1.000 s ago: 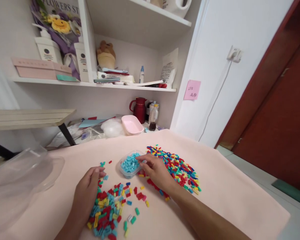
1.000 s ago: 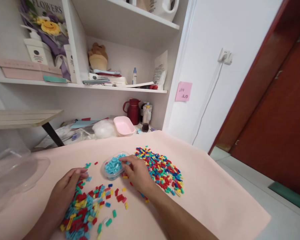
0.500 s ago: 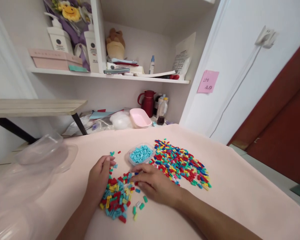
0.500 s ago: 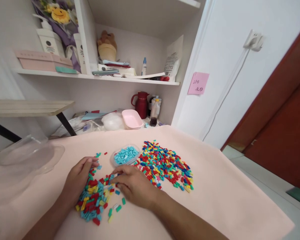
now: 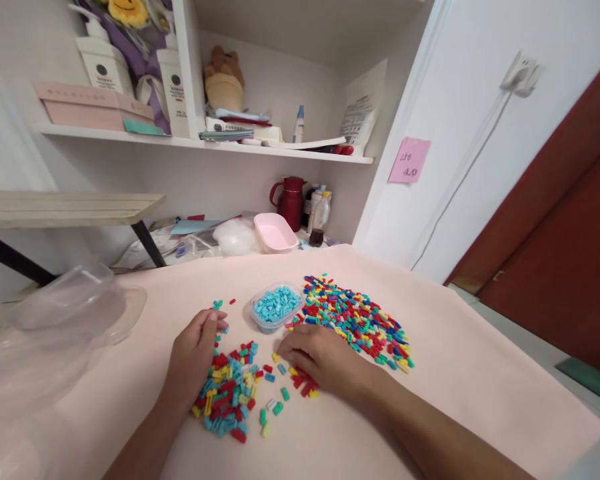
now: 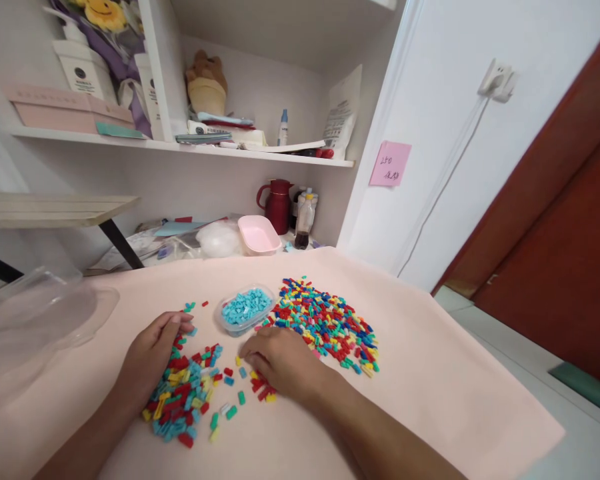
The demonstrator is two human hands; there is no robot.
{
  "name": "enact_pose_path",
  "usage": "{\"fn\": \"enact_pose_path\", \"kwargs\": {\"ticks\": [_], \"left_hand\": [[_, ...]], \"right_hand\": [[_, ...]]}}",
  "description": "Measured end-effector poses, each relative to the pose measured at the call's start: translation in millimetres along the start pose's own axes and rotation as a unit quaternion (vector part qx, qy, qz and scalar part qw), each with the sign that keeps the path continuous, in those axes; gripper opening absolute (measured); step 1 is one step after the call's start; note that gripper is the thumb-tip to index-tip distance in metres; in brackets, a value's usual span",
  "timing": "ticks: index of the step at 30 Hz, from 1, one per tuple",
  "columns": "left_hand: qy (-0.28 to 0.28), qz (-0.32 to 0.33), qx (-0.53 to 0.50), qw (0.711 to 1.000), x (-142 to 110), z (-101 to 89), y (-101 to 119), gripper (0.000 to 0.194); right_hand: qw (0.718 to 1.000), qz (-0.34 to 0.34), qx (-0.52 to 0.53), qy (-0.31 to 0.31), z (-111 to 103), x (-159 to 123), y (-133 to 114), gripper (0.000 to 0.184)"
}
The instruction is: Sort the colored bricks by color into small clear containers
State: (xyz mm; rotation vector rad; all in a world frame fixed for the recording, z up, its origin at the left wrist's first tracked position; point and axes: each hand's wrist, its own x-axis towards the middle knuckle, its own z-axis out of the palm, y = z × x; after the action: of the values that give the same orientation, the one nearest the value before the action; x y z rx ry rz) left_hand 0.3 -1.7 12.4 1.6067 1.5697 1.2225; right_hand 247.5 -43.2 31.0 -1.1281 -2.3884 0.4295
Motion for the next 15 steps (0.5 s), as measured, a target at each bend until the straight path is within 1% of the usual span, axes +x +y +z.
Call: {"fn": "enact_pose_path", "kwargs": {"ticks": [4,7,12,15], "left_hand": [[-0.003,-0.005,0.008,1.0,0.0,0.1,-1.3,0.039],[-0.007,-0.005,0.012,1.0,0.0,0.2,-2.2,0.039],[-0.011,-0.009,0.008,1.0,-0.4,0.5,-3.4,0.039],[-0.009,-0.018,-0.01,1.0,-0.3,0.2,-3.4,0.039]], "right_hand": [[1.0,-0.024,0.01,-0.012,2.7,-0.2,-1.6,0.022],[0.999,-0.031,0.012,-0.023,4.6,-1.4,-0.8,0.023],[0.999,-0.015,0.019,-0.037,4.5,-2.9,-0.6,0.028],[0.999,0.0,0.006,-0.039,4.1,-2.5,-2.4,0.03]]}}
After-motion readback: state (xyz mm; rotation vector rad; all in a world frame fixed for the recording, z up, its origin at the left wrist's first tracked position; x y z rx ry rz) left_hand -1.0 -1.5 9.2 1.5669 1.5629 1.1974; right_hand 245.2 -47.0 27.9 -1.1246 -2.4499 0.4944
